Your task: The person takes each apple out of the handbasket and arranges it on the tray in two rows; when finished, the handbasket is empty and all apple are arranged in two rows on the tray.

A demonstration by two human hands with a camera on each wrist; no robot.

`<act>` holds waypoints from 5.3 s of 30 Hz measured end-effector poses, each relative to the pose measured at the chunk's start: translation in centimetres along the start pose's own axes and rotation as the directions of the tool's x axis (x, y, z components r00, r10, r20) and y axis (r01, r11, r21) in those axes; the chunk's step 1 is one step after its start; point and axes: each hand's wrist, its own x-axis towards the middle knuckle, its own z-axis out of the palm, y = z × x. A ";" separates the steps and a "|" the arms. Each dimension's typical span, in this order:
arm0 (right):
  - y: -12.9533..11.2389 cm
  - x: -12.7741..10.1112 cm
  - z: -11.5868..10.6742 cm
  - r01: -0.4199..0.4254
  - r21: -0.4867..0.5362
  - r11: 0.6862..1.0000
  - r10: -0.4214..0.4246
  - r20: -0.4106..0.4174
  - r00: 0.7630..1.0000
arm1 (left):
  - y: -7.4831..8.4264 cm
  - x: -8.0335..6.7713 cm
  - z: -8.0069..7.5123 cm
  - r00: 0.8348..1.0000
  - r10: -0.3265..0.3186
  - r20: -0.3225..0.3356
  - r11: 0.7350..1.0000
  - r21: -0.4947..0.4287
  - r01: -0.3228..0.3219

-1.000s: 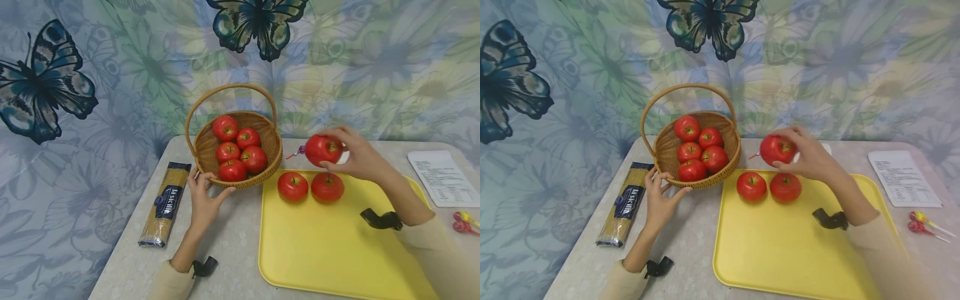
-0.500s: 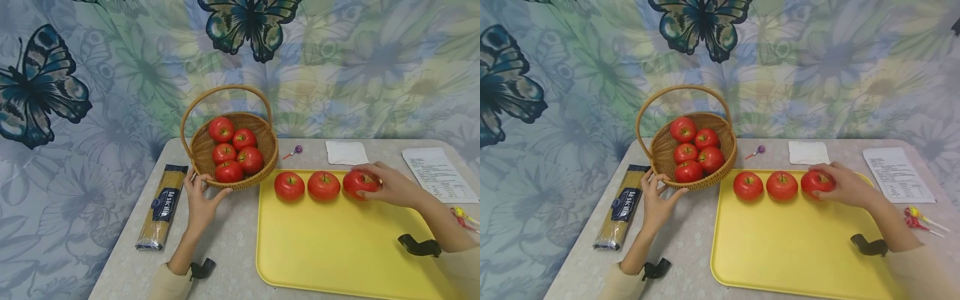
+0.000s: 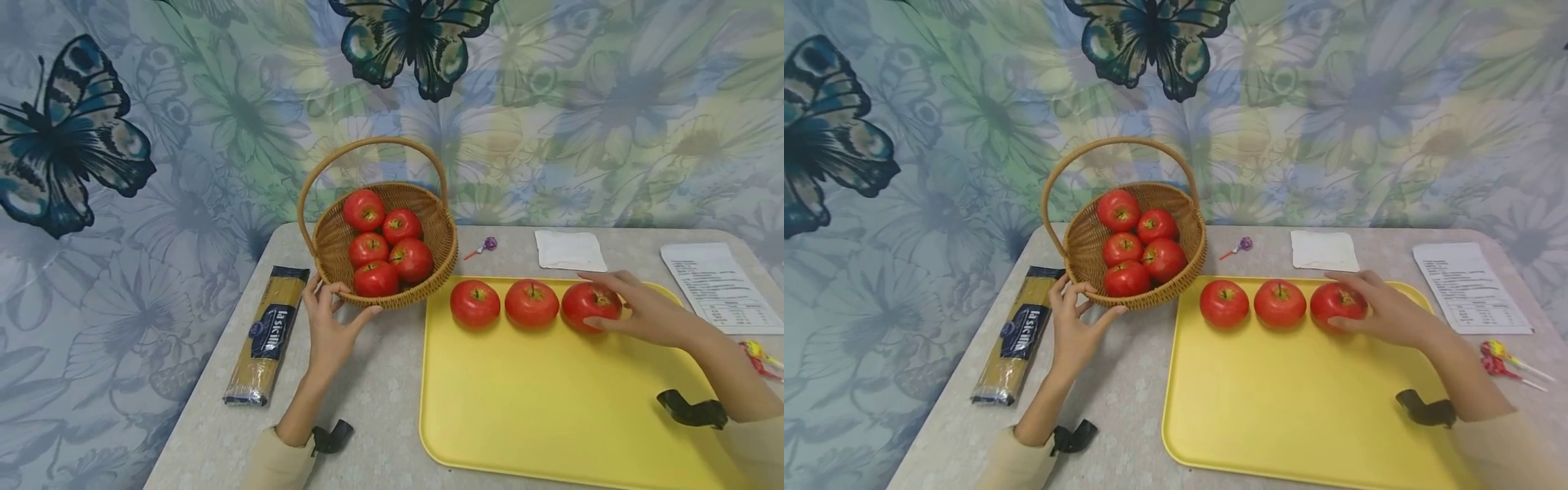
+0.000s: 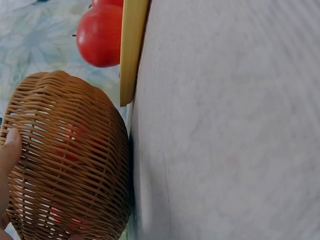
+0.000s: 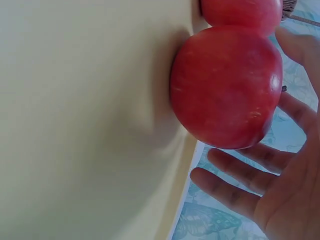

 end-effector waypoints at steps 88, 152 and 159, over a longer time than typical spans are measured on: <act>-18.8 36.2 7.0 0.384 0.078 0.920 -0.392 0.158 0.907 | -1.3 -0.1 0.3 1.000 -0.008 -0.004 0.999 0.041 0.009; 7.9 -3.6 -3.6 -0.230 0.078 0.970 0.234 -0.059 0.970 | -3.9 -0.1 0.5 1.000 -0.022 -0.015 0.997 0.080 0.023; 9.1 -4.1 -2.1 -0.228 0.134 0.964 0.219 0.072 0.973 | -4.0 -0.1 0.5 1.000 -0.002 -0.007 0.995 0.102 0.003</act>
